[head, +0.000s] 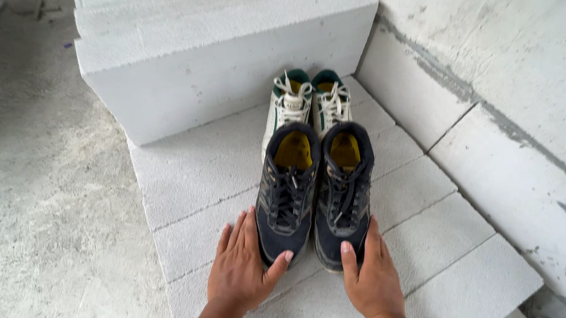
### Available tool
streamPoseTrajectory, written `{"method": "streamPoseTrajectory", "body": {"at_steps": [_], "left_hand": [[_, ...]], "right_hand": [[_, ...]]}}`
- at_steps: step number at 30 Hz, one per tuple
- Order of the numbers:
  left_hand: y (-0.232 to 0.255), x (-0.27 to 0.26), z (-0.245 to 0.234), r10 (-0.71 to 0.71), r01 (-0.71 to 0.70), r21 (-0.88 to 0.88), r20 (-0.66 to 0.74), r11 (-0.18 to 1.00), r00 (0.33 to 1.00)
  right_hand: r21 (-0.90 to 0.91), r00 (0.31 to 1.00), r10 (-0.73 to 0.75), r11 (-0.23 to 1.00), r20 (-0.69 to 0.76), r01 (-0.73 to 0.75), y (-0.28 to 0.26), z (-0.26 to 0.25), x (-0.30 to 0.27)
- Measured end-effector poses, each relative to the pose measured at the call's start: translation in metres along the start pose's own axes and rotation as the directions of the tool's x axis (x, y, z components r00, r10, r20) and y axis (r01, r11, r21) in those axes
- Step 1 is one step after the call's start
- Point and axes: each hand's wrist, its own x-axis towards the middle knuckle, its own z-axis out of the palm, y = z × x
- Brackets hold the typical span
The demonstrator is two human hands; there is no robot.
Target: The person removes the laces from a pair of black sneakers and then re-laces them by threading the laces through the eyelets and tying a knot. The shoes are placed on stacked white blocks in a construction-like area.
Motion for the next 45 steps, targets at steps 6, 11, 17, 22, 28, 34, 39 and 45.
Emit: {"method": "streamPoseTrajectory", "body": {"at_steps": [6, 11, 17, 22, 28, 34, 39, 45], "left_hand": [[0.005, -0.003, -0.011, 0.016, -0.017, 0.047, 0.038, 0.999, 0.999], [0.015, -0.001, -0.029, -0.082, 0.055, 0.107, 0.269, 0.993, 0.96], [0.019, -0.001, -0.035, -0.123, 0.129, -0.01, 0.24, 0.992, 0.963], [0.034, -0.005, -0.033, -0.173, 0.188, -0.183, 0.097, 0.965, 0.98], [0.059, 0.036, -0.03, -0.574, 0.513, -0.662, 0.15, 0.547, 0.805], [0.057, 0.021, -0.024, -0.663, 0.446, -0.773, 0.044, 0.451, 0.747], [0.051, 0.016, -0.016, -0.81, 0.514, -0.81, 0.084, 0.284, 0.58], [0.043, 0.038, -0.03, -0.796, 0.745, -0.534, 0.2, 0.4, 0.571]], "right_hand": [[0.042, 0.997, -0.043, 0.998, -0.06, 0.045, -0.003, -0.001, -0.008], [0.003, 0.991, -0.132, 0.991, -0.025, 0.132, -0.007, -0.008, -0.009], [-0.063, 0.992, 0.023, 0.998, 0.128, -0.015, -0.014, -0.01, -0.003], [0.335, 0.997, 0.083, 0.939, 0.002, -0.079, -0.034, -0.016, 0.006], [0.539, 0.925, 0.376, 0.769, 0.054, -0.344, -0.058, -0.026, 0.036], [0.676, 0.883, 0.468, 0.651, 0.001, -0.346, -0.062, -0.025, 0.022], [0.644, 0.74, 0.672, 0.576, -0.024, -0.503, -0.046, -0.025, 0.024], [0.359, 0.756, 0.649, 0.688, 0.086, -0.631, -0.034, -0.032, 0.036]]}}
